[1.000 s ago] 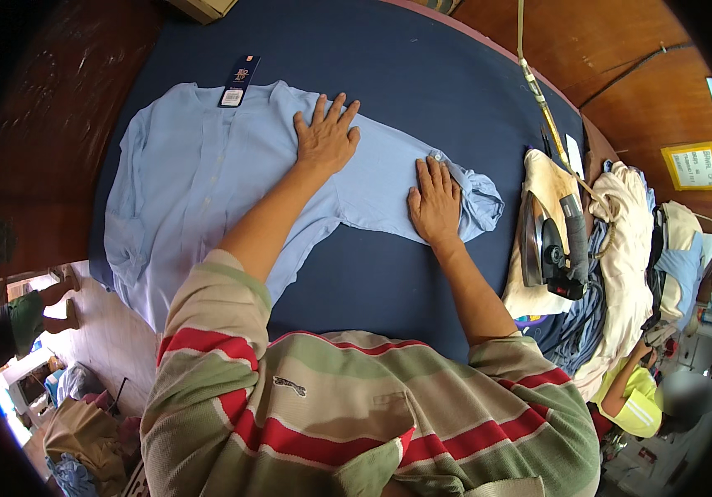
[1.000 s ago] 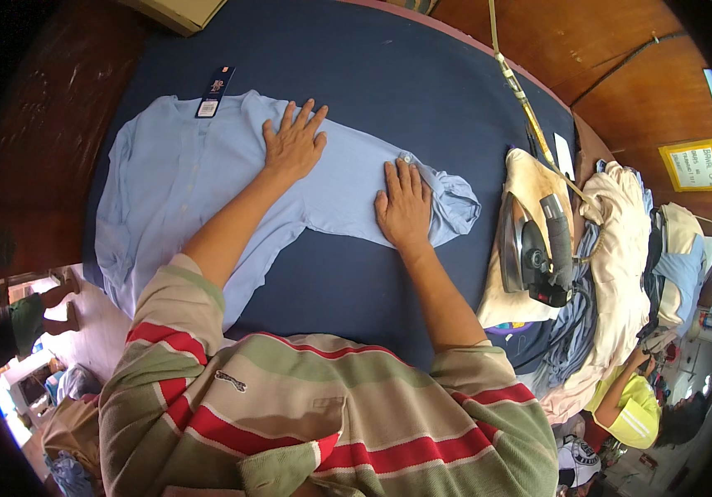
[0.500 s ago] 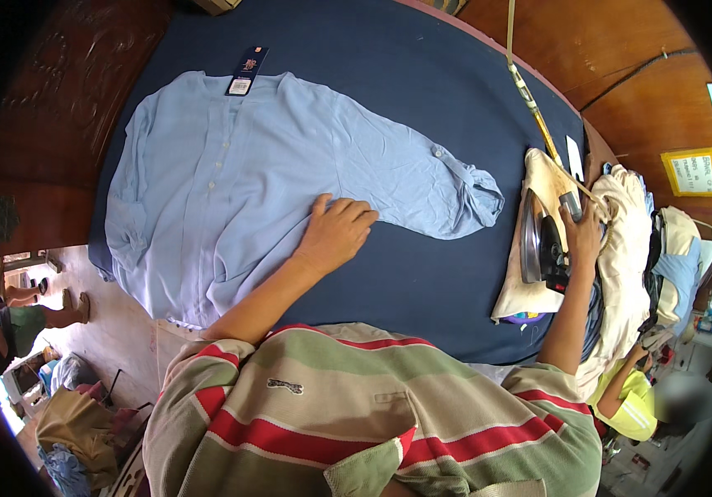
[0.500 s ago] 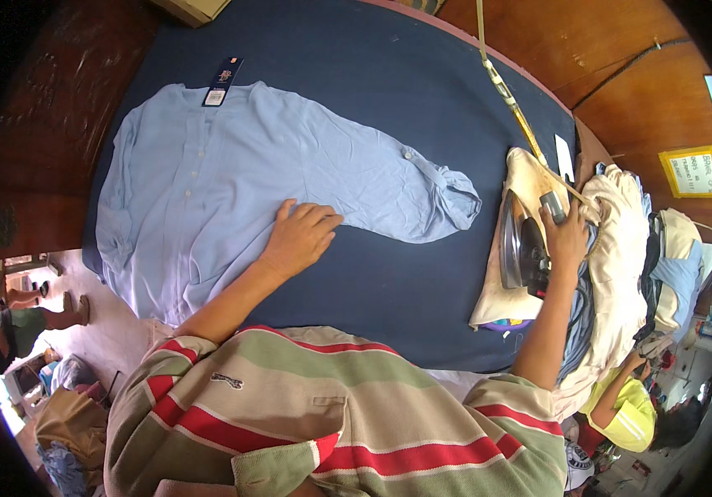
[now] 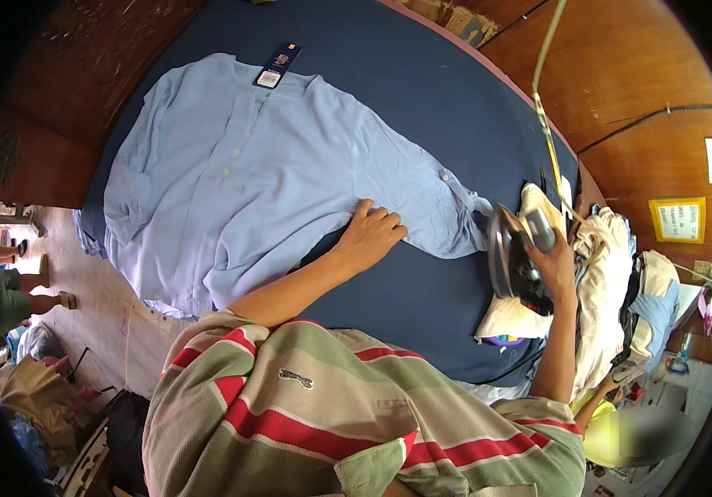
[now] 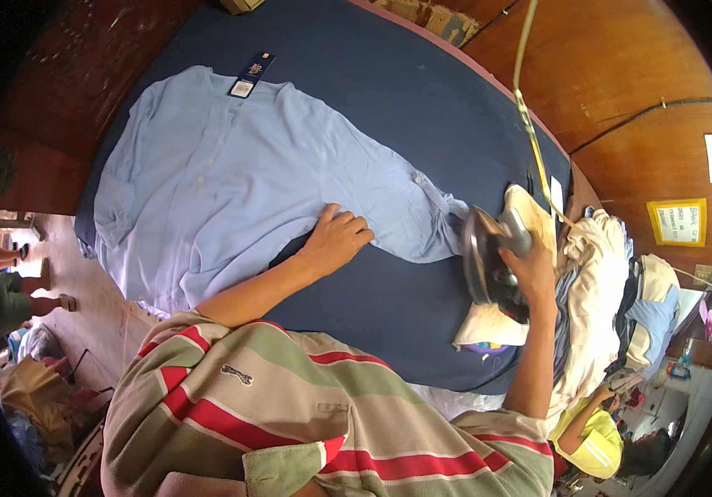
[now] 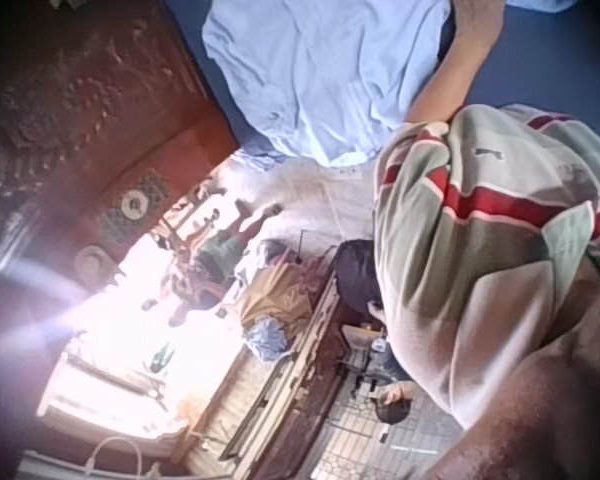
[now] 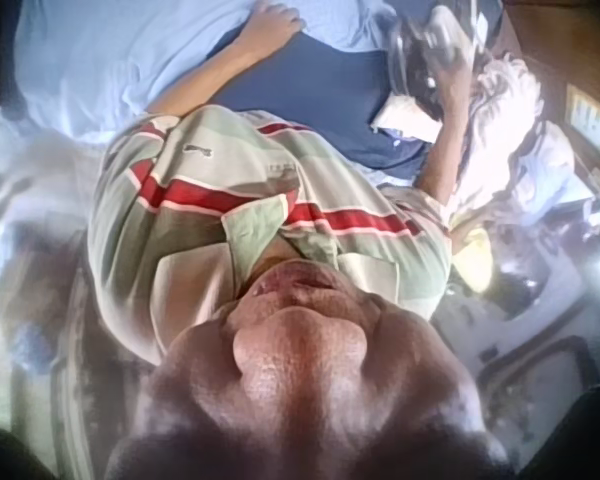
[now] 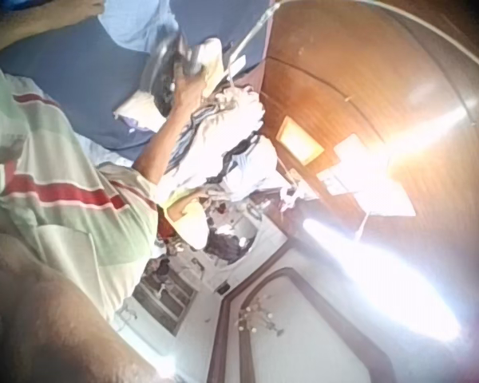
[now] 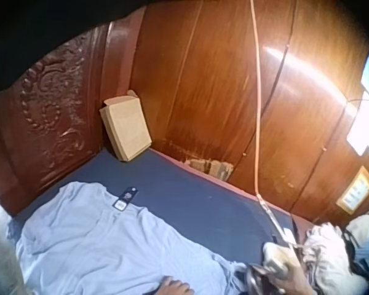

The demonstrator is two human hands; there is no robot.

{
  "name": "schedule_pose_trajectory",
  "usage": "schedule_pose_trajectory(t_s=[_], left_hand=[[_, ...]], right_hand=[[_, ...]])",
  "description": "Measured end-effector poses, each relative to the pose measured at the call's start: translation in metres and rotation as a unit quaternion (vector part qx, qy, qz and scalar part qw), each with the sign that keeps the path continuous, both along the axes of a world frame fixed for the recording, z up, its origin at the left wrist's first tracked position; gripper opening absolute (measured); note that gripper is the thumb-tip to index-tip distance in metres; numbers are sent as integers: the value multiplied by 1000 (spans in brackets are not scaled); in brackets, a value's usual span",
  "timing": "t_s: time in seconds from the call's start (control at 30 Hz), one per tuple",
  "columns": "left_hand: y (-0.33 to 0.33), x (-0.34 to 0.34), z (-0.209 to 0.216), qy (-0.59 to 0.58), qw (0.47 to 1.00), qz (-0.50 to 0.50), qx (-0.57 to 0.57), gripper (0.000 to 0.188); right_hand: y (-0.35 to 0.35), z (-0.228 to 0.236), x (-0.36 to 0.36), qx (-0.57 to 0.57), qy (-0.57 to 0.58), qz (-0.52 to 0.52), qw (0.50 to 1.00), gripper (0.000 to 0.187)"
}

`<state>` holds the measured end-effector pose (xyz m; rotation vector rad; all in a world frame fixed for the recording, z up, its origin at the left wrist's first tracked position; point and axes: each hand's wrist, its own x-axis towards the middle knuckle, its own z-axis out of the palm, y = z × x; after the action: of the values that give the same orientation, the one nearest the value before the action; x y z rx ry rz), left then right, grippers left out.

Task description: The person irons a blue shirt using a steam iron, smoothing out the front panels and the sleeves on a work surface.

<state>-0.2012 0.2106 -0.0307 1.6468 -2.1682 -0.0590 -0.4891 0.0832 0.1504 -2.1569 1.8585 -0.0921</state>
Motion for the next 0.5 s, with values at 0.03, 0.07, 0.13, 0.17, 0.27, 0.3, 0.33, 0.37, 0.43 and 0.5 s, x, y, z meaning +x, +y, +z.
schedule_pose_trajectory(t_s=[0.03, 0.07, 0.13, 0.17, 0.27, 0.3, 0.33, 0.37, 0.43, 0.5], left_hand=[[4, 3, 0, 17, 1000, 3, 1, 21], [7, 5, 1, 35, 999, 5, 1, 23], [13, 13, 12, 59, 997, 45, -14, 28], [18, 19, 16, 70, 995, 67, -20, 30], [30, 44, 17, 49, 991, 122, 5, 34], [32, 48, 14, 58, 988, 144, -13, 29], [34, 51, 9, 59, 987, 147, -14, 27], [34, 53, 5, 60, 987, 149, -15, 24], [35, 55, -1, 68, 986, 152, -20, 19], [35, 58, -2, 75, 985, 154, -27, 14]], right_hand=[[5, 7, 30, -6, -17, 45, 999, 56], [9, 10, 57, -13, -34, 88, 995, 57], [8, 4, 95, -6, -19, 120, 993, 57], [8, 2, 116, 9, -20, 139, 990, 56], [6, -10, 172, 52, -9, 195, 979, 51], [5, -15, 186, 65, -1, 213, 975, 50], [3, -20, 197, 60, -4, 226, 972, 49], [1, -26, 206, 54, -6, 240, 969, 49], [-12, -32, 217, 52, -24, 249, 967, 48], [-25, -35, 224, 57, -60, 243, 966, 49]])
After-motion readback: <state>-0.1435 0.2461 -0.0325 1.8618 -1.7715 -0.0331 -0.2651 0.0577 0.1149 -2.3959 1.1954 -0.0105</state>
